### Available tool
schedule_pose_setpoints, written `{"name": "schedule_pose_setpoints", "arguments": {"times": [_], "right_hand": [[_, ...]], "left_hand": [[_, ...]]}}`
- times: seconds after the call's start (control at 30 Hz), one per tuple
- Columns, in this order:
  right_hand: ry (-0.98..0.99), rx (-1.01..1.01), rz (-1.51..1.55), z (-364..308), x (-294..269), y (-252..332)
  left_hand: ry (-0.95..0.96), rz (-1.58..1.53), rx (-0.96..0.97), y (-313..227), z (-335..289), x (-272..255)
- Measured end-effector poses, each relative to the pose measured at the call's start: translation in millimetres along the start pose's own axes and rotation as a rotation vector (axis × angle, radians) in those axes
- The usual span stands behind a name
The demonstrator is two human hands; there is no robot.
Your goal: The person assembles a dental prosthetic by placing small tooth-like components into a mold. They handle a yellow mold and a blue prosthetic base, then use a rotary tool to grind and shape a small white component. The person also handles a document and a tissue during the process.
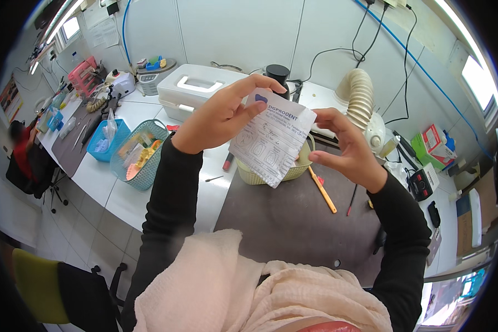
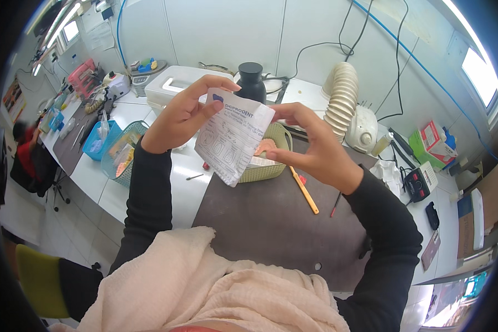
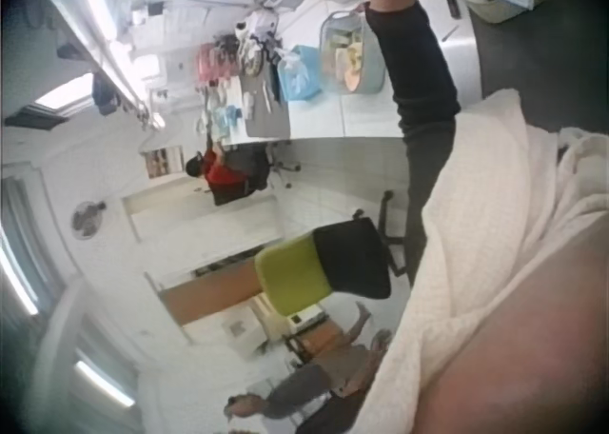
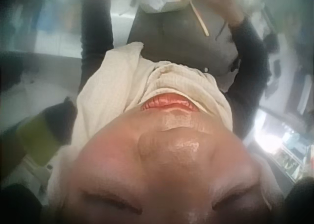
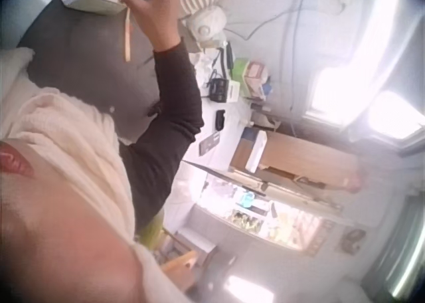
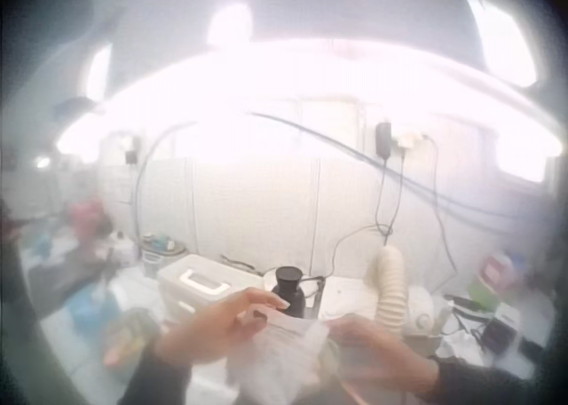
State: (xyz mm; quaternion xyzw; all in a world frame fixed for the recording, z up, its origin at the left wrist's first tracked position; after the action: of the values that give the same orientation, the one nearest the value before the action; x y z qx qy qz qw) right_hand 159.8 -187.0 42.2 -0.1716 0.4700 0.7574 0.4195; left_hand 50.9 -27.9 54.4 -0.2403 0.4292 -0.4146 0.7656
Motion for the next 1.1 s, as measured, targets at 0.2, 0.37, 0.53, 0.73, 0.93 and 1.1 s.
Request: {"name": "schedule_pose_setpoints", "arguments": {"times": [0.2,0.37,0.53,0.73,0.93,1.1], "right_hand": [[0.048,0.192,0.388,13,24,-27],[-0.047,0.425,0.649,3,16,-47],[-0.155,0.568,0.804,-5,5,-57],[-0.359,0.482,0.795,-7,-8,-60],[-0.506,0.284,0.621,-11,-52,-49],[-0.563,0.187,0.385,-16,-68,-41]], "left_hand": [[-0.165,0.045,0.077,2,1,-16],[-0.171,-0.606,-0.203,28,-3,-21],[-0.074,-0.674,0.041,3,-3,-6],[-0.15,-0.501,-0.001,-10,3,12],[0.054,-0.192,0.187,-13,2,14],[0.004,-0.092,0.178,-10,2,17]]}}
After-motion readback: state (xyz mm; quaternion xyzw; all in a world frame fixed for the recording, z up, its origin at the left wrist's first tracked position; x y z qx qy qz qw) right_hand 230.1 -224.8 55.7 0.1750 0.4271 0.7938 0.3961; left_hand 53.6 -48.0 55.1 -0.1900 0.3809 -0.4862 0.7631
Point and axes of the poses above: each hand's wrist, its own z-axis towards the middle knuckle, its own x-axis out of the palm, y = z × x, the point moved 7 cm from there along z, towards the middle knuckle, and after that the axes turned 8 degrees about -z, right-handed, at the moved point
